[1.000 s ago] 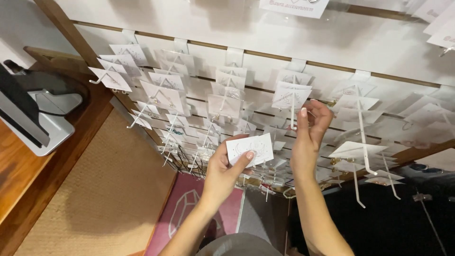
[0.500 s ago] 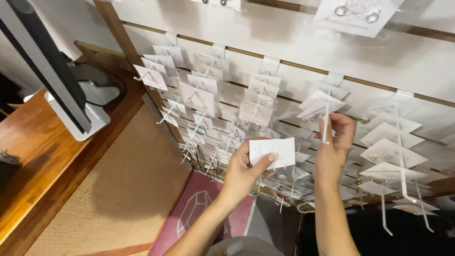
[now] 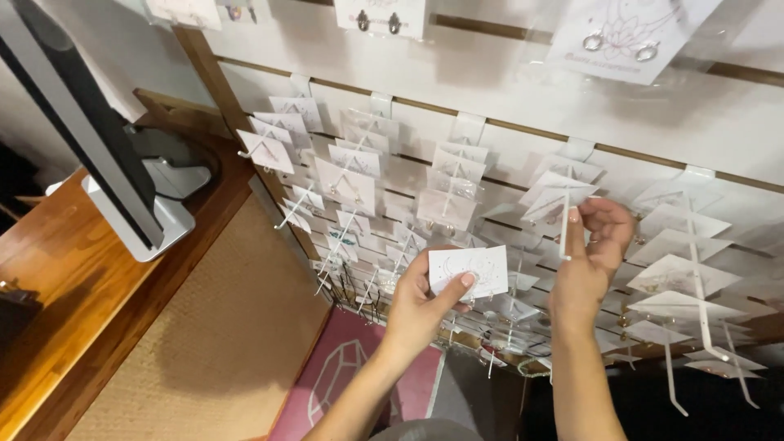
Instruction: The person is browsing through and organizing earring cards on a display rack, picking them up to inspect and holding several in one hand.
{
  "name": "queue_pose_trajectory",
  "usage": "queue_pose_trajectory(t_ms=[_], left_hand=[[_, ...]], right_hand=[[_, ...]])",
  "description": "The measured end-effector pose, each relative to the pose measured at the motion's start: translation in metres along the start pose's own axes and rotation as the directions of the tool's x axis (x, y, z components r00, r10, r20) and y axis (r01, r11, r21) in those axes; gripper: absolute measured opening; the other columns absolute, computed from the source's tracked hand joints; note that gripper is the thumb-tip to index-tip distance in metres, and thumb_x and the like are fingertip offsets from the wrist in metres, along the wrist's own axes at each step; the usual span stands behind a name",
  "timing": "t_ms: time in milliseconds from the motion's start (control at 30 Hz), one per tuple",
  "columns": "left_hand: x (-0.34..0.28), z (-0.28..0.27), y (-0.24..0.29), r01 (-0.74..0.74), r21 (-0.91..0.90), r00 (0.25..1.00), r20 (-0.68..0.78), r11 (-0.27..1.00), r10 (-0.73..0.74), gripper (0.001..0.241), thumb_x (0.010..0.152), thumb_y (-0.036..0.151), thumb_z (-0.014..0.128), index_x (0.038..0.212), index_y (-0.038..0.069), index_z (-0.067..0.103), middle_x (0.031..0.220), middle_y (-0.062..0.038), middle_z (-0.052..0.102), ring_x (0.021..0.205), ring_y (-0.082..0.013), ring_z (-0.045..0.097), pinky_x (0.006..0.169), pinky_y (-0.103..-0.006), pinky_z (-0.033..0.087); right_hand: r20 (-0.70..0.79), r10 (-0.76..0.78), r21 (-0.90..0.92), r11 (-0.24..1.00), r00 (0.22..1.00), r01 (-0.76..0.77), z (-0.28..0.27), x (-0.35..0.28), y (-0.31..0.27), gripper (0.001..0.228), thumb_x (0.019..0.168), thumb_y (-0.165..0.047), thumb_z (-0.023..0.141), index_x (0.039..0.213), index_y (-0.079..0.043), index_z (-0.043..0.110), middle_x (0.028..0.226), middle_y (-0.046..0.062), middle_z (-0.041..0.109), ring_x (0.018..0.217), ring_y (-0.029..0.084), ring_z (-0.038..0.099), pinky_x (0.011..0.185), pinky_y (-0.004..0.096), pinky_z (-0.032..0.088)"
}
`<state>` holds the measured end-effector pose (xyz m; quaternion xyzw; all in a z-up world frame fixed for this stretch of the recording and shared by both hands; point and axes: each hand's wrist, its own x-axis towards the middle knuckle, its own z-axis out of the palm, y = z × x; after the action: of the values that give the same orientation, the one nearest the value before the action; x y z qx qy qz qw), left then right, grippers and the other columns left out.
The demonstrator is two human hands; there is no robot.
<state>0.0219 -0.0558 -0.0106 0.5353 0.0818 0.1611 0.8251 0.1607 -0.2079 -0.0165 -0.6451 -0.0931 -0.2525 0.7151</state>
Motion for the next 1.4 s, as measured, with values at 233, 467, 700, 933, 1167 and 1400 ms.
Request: queue_pose_trajectory(t_ms=[233, 467, 700, 933, 1167, 1400], left_hand=[[0.004, 0.0, 0.005, 0.012, 0.017, 1.0, 0.011, 1.0, -0.012, 0.045, 0.086, 0.005, 0.077, 0.125, -0.008, 0.059, 0.099, -0.023, 0.071, 0.081, -0.0226, 0.071, 0.061, -0.0315, 0.068], [0.002, 0.001, 0.011, 0.003, 0.046, 1.0, 0.022, 0.999, -0.004, 0.043, 0.087, 0.005, 0.076, 0.125, -0.007, 0.059, 0.1, -0.024, 0.072, 0.081, -0.0228, 0.071, 0.062, -0.0317, 0.068], [0.004, -0.005, 0.011, -0.026, 0.07, 1.0, 0.02, 0.997, 0.024, 0.043, 0.087, 0.004, 0.075, 0.125, -0.007, 0.059, 0.099, -0.023, 0.073, 0.082, -0.0226, 0.072, 0.063, -0.0308, 0.067], [0.006, -0.013, 0.008, -0.022, 0.135, 0.998, 0.064, 0.991, 0.014, 0.039, 0.089, 0.015, 0.071, 0.125, 0.005, 0.06, 0.113, -0.014, 0.073, 0.099, -0.0256, 0.074, 0.065, -0.0284, 0.068], [0.006, -0.013, 0.014, -0.01, 0.182, 0.997, 0.071, 0.983, -0.003, 0.036, 0.089, 0.018, 0.071, 0.12, 0.004, 0.061, 0.112, -0.013, 0.075, 0.099, -0.0249, 0.076, 0.066, -0.0272, 0.069], [0.009, -0.008, 0.01, 0.066, 0.2, 0.994, 0.073, 0.978, -0.082, 0.039, 0.086, 0.017, 0.072, 0.123, 0.006, 0.064, 0.113, -0.012, 0.078, 0.102, -0.0235, 0.076, 0.066, -0.0275, 0.069]], right_hand=[[-0.022, -0.052, -0.03, 0.998, 0.998, 0.051, 0.002, 0.001, -0.003, 0.022, 0.108, -0.003, 0.065, 0.121, -0.014, 0.051, 0.112, 0.002, 0.056, 0.102, 0.011, 0.049, 0.08, 0.022, 0.045], [-0.026, -0.015, -0.027, 1.0, 1.0, 0.015, 0.0, -0.002, -0.011, 0.023, 0.107, -0.005, 0.066, 0.122, -0.013, 0.051, 0.115, 0.002, 0.056, 0.103, 0.011, 0.049, 0.078, 0.021, 0.045], [-0.038, 0.056, -0.043, 0.997, 0.998, -0.058, 0.0, -0.004, -0.006, 0.013, 0.108, -0.009, 0.066, 0.114, -0.014, 0.055, 0.105, -0.001, 0.057, 0.096, 0.007, 0.049, 0.077, 0.019, 0.042], [0.011, -0.01, -0.016, 1.0, 1.0, 0.01, 0.006, -0.007, -0.019, 0.025, 0.101, 0.003, 0.061, 0.119, -0.011, 0.051, 0.116, 0.005, 0.055, 0.111, 0.018, 0.052, 0.103, 0.027, 0.043], [0.003, 0.074, 0.03, 0.997, 0.997, -0.074, 0.004, -0.008, -0.018, 0.022, 0.101, -0.007, 0.063, 0.119, -0.014, 0.051, 0.11, 0.001, 0.053, 0.104, 0.013, 0.051, 0.097, 0.023, 0.042], [0.004, 0.241, 0.002, 0.971, 0.971, -0.241, 0.003, -0.006, -0.024, 0.007, 0.103, -0.011, 0.06, 0.109, -0.011, 0.06, 0.104, 0.001, 0.063, 0.098, 0.013, 0.059, 0.09, 0.022, 0.052]])
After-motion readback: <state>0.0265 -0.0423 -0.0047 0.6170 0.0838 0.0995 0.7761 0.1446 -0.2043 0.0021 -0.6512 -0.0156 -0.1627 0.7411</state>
